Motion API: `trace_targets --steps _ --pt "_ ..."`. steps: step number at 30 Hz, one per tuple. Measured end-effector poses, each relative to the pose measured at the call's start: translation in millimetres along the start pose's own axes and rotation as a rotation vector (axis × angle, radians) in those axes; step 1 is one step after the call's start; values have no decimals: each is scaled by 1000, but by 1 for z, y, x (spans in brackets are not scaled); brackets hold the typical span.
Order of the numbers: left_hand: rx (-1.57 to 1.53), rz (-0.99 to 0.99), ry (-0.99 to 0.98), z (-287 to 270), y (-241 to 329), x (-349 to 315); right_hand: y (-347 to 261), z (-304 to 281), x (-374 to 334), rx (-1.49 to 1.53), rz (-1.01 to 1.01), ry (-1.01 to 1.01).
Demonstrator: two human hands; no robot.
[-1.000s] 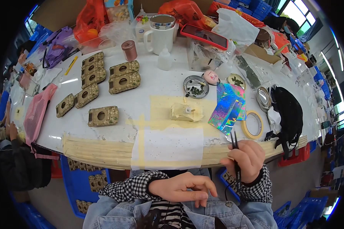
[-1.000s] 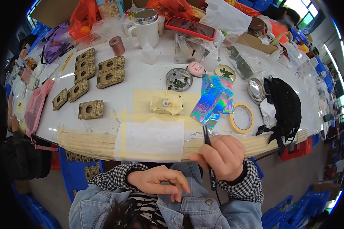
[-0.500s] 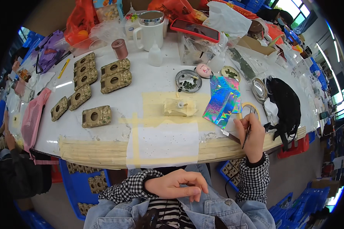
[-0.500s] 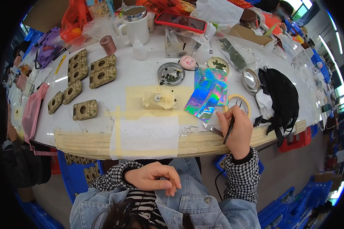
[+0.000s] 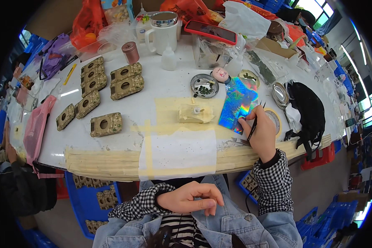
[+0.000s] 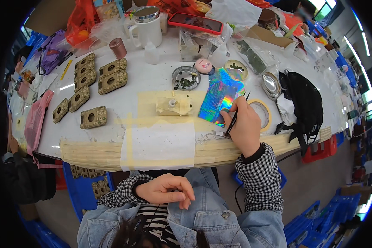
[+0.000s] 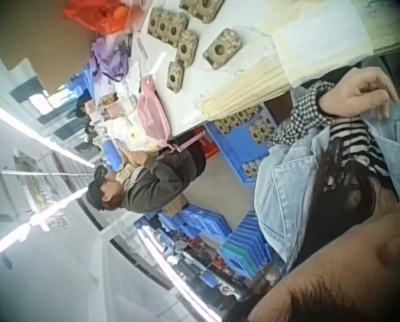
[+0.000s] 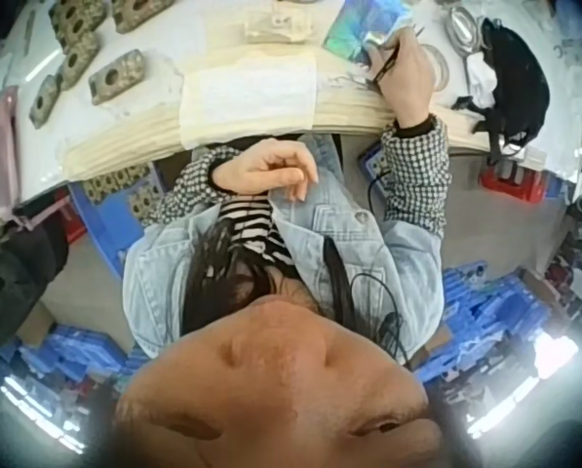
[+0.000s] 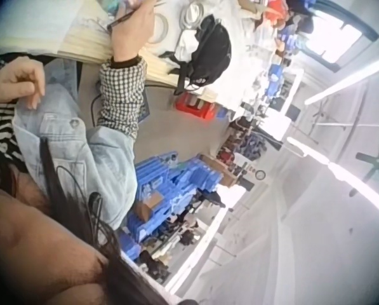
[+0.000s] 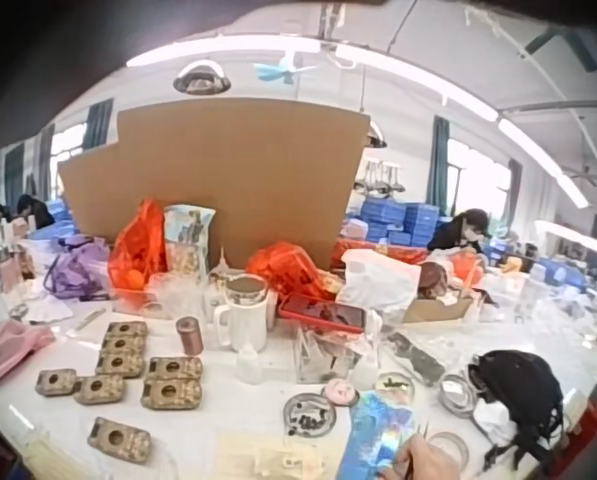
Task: The recorder uses tweezers and a stylus to apply decorative elements and clean camouflage-patterned toy tank bodies at a factory workbench.
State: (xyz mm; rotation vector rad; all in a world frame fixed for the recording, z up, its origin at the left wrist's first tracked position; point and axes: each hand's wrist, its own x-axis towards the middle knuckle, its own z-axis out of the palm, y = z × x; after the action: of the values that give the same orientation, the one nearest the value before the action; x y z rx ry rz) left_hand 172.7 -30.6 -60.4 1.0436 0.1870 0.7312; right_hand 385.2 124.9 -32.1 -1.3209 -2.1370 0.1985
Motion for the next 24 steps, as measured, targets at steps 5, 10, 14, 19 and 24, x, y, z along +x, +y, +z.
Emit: trace_targets --steps 5,10,14,19,24 --pt "-33 -3 12 1 -2 -2 3 0 2 43 28 -21" --pt "20 -12 21 0 0 -9 12 -37 31 132 -72 -22" --pt "-6 -19 15 1 -4 -8 23 -50 75 94 -277 -283" --pt "-6 -19 21 3 -5 -8 24 -28 112 2 -317 -573" --pt "-4 -39 56 3 1 -14 24 -11 124 -122 -246 -675"
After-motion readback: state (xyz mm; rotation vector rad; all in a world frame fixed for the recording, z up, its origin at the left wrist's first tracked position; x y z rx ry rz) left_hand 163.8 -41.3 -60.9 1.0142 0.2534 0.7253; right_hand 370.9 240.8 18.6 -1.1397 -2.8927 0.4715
